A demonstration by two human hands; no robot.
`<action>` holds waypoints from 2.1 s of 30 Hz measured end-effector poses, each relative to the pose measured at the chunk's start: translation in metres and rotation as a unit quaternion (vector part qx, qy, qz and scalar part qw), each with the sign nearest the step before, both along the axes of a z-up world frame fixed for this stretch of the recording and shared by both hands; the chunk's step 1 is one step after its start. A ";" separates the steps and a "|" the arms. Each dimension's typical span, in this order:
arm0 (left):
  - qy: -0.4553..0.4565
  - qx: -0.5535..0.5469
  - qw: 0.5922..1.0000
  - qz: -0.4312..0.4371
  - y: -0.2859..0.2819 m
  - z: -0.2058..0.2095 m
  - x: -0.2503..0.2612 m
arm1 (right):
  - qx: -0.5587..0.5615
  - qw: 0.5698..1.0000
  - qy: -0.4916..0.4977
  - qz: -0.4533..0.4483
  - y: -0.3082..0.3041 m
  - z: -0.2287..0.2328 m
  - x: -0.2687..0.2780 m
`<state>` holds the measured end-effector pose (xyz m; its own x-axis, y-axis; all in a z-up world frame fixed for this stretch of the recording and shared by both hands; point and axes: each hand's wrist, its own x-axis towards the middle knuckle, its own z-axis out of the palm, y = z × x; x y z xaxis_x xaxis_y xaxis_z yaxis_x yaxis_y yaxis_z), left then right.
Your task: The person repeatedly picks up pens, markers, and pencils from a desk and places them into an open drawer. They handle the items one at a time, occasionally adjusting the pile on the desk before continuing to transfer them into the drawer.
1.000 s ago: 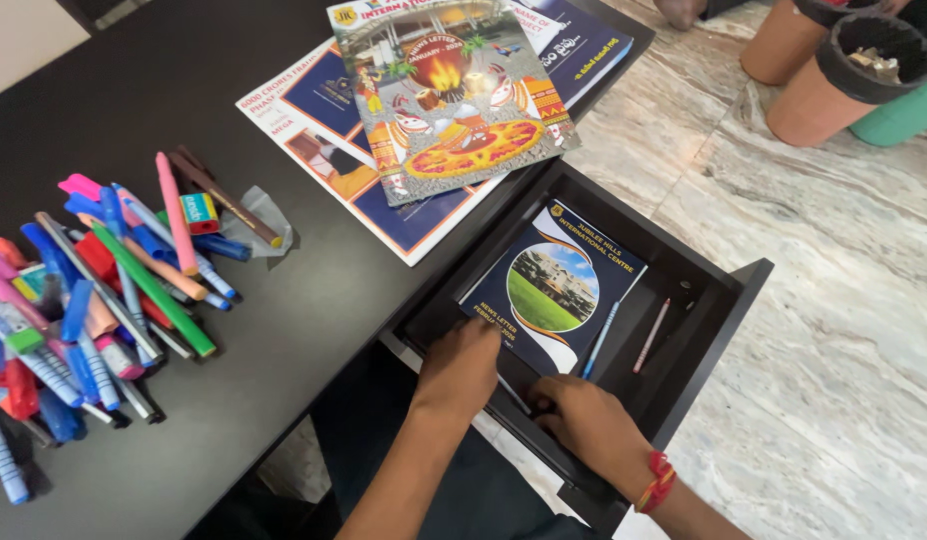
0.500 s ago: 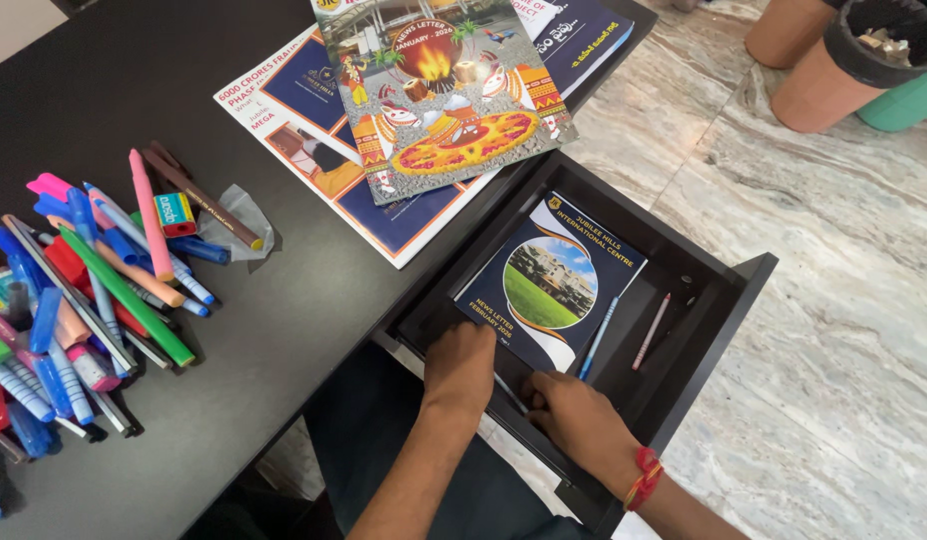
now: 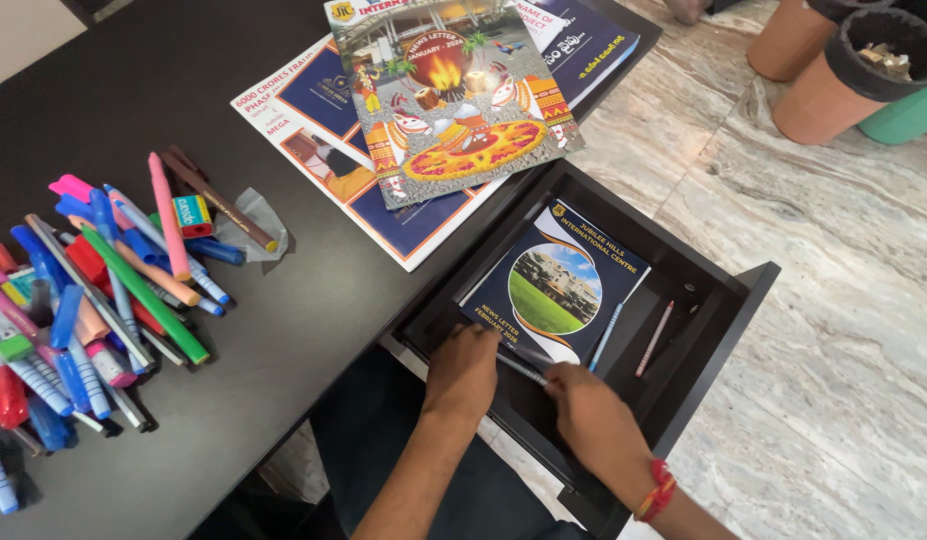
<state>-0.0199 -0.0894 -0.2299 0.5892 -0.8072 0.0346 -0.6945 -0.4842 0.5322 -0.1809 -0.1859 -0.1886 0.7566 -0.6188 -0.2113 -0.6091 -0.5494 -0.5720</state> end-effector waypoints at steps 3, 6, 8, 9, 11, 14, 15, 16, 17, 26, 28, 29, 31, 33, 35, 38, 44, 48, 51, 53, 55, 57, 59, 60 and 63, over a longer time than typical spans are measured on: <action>0.018 0.028 0.999 -0.013 0.000 0.006 0.000 | -0.011 0.996 -0.082 -0.042 -0.007 0.014 -0.001; 0.035 -0.023 0.998 -0.041 0.003 0.016 -0.008 | -0.039 0.983 -0.164 -0.067 -0.022 0.027 -0.002; 0.073 -0.043 0.995 -0.050 0.005 0.026 -0.013 | -0.039 0.977 -0.189 -0.091 -0.031 0.036 -0.001; 0.091 -0.053 0.993 -0.054 0.005 0.032 -0.016 | -0.025 0.976 -0.188 -0.109 -0.036 0.041 -0.001; 0.136 -0.056 0.988 -0.049 0.005 0.045 -0.021 | -0.019 0.971 -0.200 -0.133 -0.045 0.052 0.000; 0.216 -0.122 0.967 -0.050 0.005 0.067 -0.029 | -0.017 0.958 -0.241 -0.157 -0.052 0.070 0.003; 0.244 -0.154 0.956 -0.051 0.006 0.075 -0.032 | 0.001 0.952 -0.254 -0.170 -0.053 0.077 0.004; 0.254 -0.171 0.951 -0.048 0.006 0.083 -0.035 | 0.019 0.946 -0.267 -0.183 -0.053 0.083 0.005; 0.262 -0.188 0.945 -0.045 0.007 0.091 -0.039 | 0.008 0.942 -0.285 -0.177 -0.053 0.089 0.007; 0.281 -0.244 0.928 -0.021 0.016 0.157 -0.048 | 0.014 0.884 -0.456 -0.106 -0.032 0.149 0.029; 0.315 -0.246 0.917 0.000 0.020 0.170 -0.049 | 0.006 0.872 -0.481 -0.084 -0.023 0.163 0.033; 0.326 -0.254 0.911 0.010 0.022 0.176 -0.049 | 0.001 0.872 -0.484 -0.080 -0.019 0.171 0.034; 0.341 -0.269 0.900 0.021 0.027 0.186 -0.049 | -0.010 0.870 -0.488 -0.072 -0.010 0.187 0.037; 0.350 -0.284 0.892 0.023 0.032 0.195 -0.047 | -0.015 0.862 -0.503 -0.064 0.000 0.202 0.042; 0.359 -0.318 0.877 0.025 0.036 0.203 -0.045 | -0.028 0.853 -0.518 -0.051 0.009 0.217 0.048; 0.373 -0.363 0.854 0.018 0.044 0.213 -0.041 | -0.053 0.841 -0.538 -0.021 0.025 0.234 0.060; 0.429 -0.408 0.806 0.022 0.067 0.226 -0.032 | -0.045 0.818 -0.573 0.013 0.053 0.261 0.081; 0.398 -0.444 0.802 0.039 0.085 0.231 -0.019 | -0.044 0.807 -0.588 0.043 0.072 0.270 0.090; 0.394 -0.466 0.787 0.087 0.100 0.237 -0.001 | -0.027 0.782 -0.617 0.082 0.086 0.273 0.096; 0.333 -0.475 0.806 0.121 0.116 0.243 0.014 | -0.027 0.782 -0.616 0.092 0.095 0.272 0.096; 0.226 -0.473 0.839 0.146 0.136 0.252 0.031 | -0.042 0.799 -0.594 0.086 0.104 0.269 0.096; 0.073 -0.453 0.873 0.163 0.158 0.262 0.048 | -0.006 0.800 -0.585 0.133 0.110 0.262 0.102; 0.009 -0.384 0.892 0.239 0.175 0.271 0.066 | -0.038 0.798 -0.568 0.200 0.113 0.253 0.109; 0.007 -0.357 0.899 0.255 0.183 0.276 0.075 | -0.087 0.792 -0.552 0.244 0.114 0.248 0.113; -0.059 -0.296 0.916 0.264 0.206 0.283 0.100 | -0.065 0.810 -0.511 0.280 0.124 0.228 0.140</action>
